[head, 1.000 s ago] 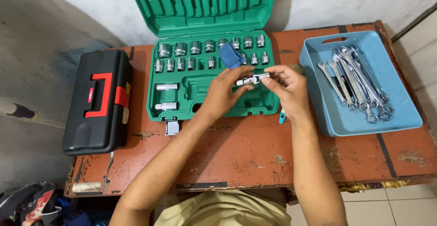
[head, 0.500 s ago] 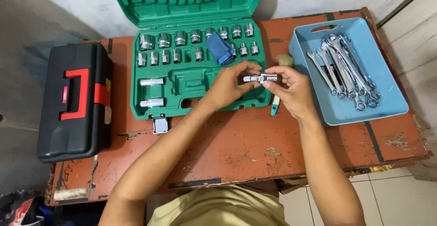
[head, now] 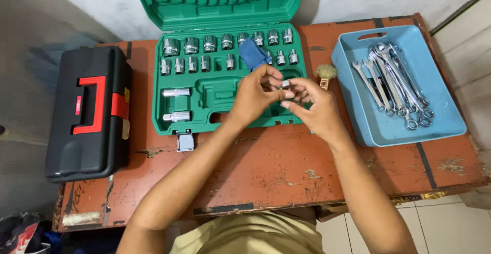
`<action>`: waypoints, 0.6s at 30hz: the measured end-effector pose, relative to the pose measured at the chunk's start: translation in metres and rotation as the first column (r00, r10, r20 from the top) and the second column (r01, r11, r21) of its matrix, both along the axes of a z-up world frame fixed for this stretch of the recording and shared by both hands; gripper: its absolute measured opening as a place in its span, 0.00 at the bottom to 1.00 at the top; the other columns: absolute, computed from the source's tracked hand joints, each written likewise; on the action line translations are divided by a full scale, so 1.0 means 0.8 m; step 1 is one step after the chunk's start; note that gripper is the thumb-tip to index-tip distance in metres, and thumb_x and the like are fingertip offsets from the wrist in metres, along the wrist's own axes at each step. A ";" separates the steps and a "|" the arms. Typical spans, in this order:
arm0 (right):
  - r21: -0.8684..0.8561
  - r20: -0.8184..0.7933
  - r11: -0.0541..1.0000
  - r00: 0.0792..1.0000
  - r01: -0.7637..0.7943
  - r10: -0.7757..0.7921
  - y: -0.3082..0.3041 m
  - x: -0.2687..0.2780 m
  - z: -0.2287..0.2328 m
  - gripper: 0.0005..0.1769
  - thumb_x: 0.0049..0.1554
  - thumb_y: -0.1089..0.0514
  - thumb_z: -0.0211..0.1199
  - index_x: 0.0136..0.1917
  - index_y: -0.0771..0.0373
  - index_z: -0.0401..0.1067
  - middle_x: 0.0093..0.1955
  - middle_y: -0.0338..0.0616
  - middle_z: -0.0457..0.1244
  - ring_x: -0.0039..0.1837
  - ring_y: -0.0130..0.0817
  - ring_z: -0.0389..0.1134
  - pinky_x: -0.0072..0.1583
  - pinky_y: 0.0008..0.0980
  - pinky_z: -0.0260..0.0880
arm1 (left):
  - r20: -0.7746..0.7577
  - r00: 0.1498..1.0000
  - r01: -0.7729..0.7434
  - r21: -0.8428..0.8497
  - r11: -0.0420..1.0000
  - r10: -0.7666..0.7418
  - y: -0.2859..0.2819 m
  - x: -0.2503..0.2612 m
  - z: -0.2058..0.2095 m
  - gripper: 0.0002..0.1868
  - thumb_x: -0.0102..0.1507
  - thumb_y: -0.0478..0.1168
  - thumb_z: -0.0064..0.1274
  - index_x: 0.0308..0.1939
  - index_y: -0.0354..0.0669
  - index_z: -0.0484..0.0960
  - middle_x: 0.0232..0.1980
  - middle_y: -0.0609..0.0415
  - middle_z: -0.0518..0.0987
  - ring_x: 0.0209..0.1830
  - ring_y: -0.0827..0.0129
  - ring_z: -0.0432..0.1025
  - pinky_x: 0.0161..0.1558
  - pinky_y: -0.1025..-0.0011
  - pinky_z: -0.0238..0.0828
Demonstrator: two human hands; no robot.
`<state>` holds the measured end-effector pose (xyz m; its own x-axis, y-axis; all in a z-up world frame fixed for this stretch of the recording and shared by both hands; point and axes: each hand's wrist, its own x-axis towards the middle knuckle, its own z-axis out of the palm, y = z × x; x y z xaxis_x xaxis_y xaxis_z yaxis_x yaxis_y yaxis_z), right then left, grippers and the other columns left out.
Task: The person wipes chrome socket bits and combination wrenches with a blue cloth, occasionally brushing them, and seats the sockets back into their fitted green plastic case, working one piece at a time over a worn wooden table.
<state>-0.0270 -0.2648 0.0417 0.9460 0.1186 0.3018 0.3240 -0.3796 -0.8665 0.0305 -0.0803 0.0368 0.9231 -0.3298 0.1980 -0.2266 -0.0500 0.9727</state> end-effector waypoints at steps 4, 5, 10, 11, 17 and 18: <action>0.067 0.056 0.998 0.998 -0.004 0.000 -0.007 0.002 -0.031 0.23 0.56 0.69 0.69 0.63 0.65 0.70 0.55 0.43 0.69 0.57 0.25 0.71 0.57 0.27 0.75 | -0.083 0.996 0.022 0.035 0.999 -0.019 -0.015 -0.009 0.002 0.24 0.55 0.38 0.70 0.51 0.37 0.75 0.41 0.51 0.87 0.37 0.75 0.79 0.38 0.73 0.76; 0.074 0.077 0.997 0.997 0.006 -0.011 -0.011 0.004 -0.037 0.21 0.56 0.69 0.69 0.62 0.66 0.71 0.55 0.44 0.69 0.58 0.25 0.71 0.58 0.27 0.75 | -0.003 1.000 0.029 0.029 0.999 -0.029 -0.015 -0.012 0.004 0.27 0.56 0.39 0.71 0.53 0.37 0.74 0.42 0.51 0.87 0.40 0.75 0.79 0.42 0.74 0.77; 0.396 -0.049 0.918 0.999 0.023 -0.003 -0.036 0.010 -0.057 0.15 0.62 0.65 0.67 0.61 0.69 0.70 0.48 0.44 0.69 0.48 0.27 0.71 0.50 0.28 0.73 | 0.296 0.953 0.011 0.166 0.986 -0.061 0.000 -0.020 0.005 0.32 0.51 0.40 0.72 0.57 0.37 0.78 0.55 0.47 0.81 0.43 0.66 0.77 0.43 0.71 0.75; 0.445 -0.080 0.896 0.996 0.006 0.032 -0.040 0.008 -0.060 0.14 0.62 0.64 0.65 0.61 0.69 0.70 0.47 0.44 0.69 0.46 0.28 0.72 0.49 0.28 0.75 | 0.234 0.966 0.062 0.188 0.980 -0.107 0.003 -0.018 0.003 0.26 0.55 0.40 0.70 0.56 0.40 0.81 0.55 0.51 0.83 0.43 0.66 0.78 0.44 0.71 0.77; 0.501 -0.113 0.866 0.990 -0.012 0.079 -0.043 0.008 -0.069 0.15 0.62 0.65 0.65 0.61 0.71 0.70 0.48 0.47 0.69 0.47 0.30 0.72 0.49 0.28 0.74 | 0.341 0.934 0.074 0.104 0.992 -0.105 0.013 -0.019 -0.003 0.16 0.62 0.36 0.65 0.53 0.43 0.84 0.54 0.53 0.84 0.51 0.64 0.81 0.51 0.69 0.80; 0.511 -0.100 0.859 0.991 -0.027 0.091 -0.042 0.009 -0.069 0.16 0.62 0.65 0.65 0.61 0.71 0.70 0.49 0.47 0.69 0.48 0.30 0.73 0.50 0.29 0.74 | 0.385 0.918 0.061 0.090 0.994 -0.091 0.014 -0.019 -0.002 0.16 0.62 0.36 0.65 0.53 0.44 0.83 0.55 0.52 0.83 0.53 0.63 0.81 0.52 0.68 0.80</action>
<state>-0.0202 -0.2987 -0.0131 0.9740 0.0359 0.2237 0.2167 0.1394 -0.9662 0.0152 -0.0693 0.0354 0.7499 -0.4238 0.5080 -0.5918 -0.0865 0.8014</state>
